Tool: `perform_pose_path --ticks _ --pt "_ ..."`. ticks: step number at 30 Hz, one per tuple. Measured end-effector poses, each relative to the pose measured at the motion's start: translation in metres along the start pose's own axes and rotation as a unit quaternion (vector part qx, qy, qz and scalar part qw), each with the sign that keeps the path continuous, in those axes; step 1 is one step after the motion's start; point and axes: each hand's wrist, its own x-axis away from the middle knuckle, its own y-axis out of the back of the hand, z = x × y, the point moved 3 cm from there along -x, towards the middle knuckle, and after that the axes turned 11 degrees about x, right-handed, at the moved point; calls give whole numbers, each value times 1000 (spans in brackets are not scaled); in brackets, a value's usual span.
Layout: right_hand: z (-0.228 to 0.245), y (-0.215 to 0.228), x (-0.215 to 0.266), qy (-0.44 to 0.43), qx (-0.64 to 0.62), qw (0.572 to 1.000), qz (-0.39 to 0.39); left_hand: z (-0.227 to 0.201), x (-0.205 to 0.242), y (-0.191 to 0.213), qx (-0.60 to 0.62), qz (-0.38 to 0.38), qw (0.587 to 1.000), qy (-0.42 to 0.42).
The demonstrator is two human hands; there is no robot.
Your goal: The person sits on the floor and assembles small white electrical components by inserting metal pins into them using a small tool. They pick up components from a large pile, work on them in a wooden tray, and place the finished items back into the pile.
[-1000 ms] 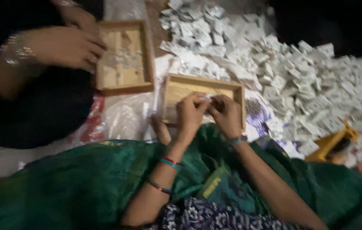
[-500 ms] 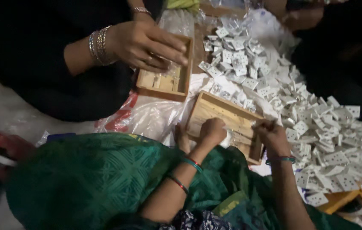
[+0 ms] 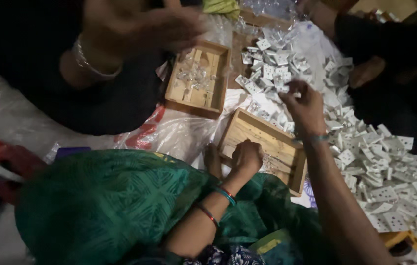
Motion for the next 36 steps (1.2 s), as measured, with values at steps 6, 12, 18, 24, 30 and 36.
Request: perform_pose_path --ticks 6,12,18,24,30,36 --pt "-49 3 96 -143 -19 988 46 -18 -6 27 149 -102 983 -5" --pt "-89 -32 143 -249 -289 921 72 -38 5 21 212 -110 969 -63" --pt "-67 -36 144 -196 -316 917 145 -25 8 28 221 -115 965 -80" --pt "-70 -43 139 -151 -294 933 145 -16 -1 28 184 -173 965 -69" --pt "-79 -50 139 -133 -315 933 117 18 -8 13 339 -102 933 67" --pt "-63 -41 142 -187 -270 934 141 48 -16 -22 678 14 696 237"
